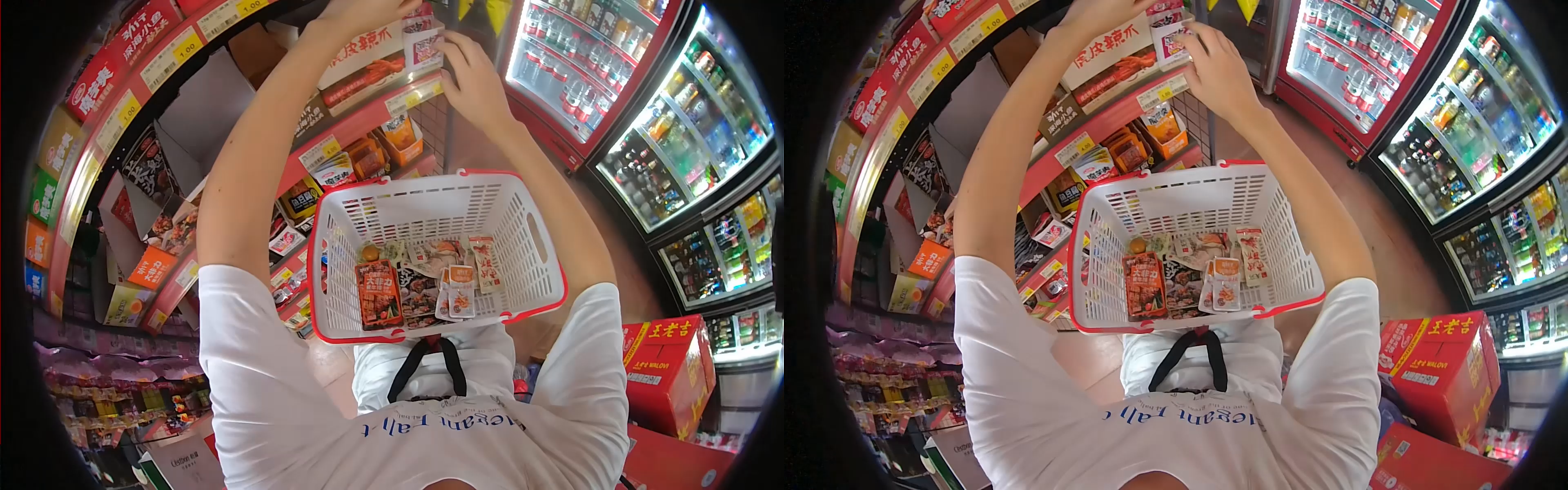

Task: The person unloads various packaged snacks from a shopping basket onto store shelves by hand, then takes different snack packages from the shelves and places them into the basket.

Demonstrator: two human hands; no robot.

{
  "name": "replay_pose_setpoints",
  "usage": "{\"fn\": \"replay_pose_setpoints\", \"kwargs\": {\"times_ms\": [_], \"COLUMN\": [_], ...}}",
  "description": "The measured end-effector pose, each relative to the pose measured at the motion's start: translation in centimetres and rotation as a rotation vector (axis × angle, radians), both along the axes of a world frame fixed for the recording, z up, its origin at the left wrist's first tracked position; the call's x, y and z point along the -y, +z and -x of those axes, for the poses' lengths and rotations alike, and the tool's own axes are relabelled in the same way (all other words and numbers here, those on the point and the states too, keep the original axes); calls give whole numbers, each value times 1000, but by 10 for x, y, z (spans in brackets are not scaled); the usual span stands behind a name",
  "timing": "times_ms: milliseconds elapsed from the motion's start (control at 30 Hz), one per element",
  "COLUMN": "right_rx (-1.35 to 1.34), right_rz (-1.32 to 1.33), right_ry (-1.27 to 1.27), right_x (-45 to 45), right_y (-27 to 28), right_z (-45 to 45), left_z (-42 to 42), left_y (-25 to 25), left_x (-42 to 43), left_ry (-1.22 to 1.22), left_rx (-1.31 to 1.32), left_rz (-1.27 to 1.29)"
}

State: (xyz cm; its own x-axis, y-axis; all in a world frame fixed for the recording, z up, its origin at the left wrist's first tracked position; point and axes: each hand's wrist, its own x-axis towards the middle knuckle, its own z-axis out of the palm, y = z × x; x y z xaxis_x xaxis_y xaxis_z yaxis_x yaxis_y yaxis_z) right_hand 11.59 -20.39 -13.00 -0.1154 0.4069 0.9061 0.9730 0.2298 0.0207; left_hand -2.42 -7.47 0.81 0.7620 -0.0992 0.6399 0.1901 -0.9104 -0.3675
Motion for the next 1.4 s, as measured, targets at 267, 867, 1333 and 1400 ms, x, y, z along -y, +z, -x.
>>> {"fn": "replay_pose_setpoints", "kwargs": {"times_ms": [267,867,1333,1400], "right_rx": [-402,76,-164,-181], "right_rz": [475,1577,1780,1754], "right_ry": [167,-411,-341,-381], "right_x": [80,124,105,109], "right_y": [-50,-324,-373,-346], "right_z": [10,16,-8,-6], "left_z": [27,98,83,87], "left_y": [-71,-375,-328,-319], "left_x": [90,186,152,149], "left_ry": [-207,-211,-90,-89], "left_rx": [195,-739,-874,-875], "left_rz": [157,675,852,912]}}
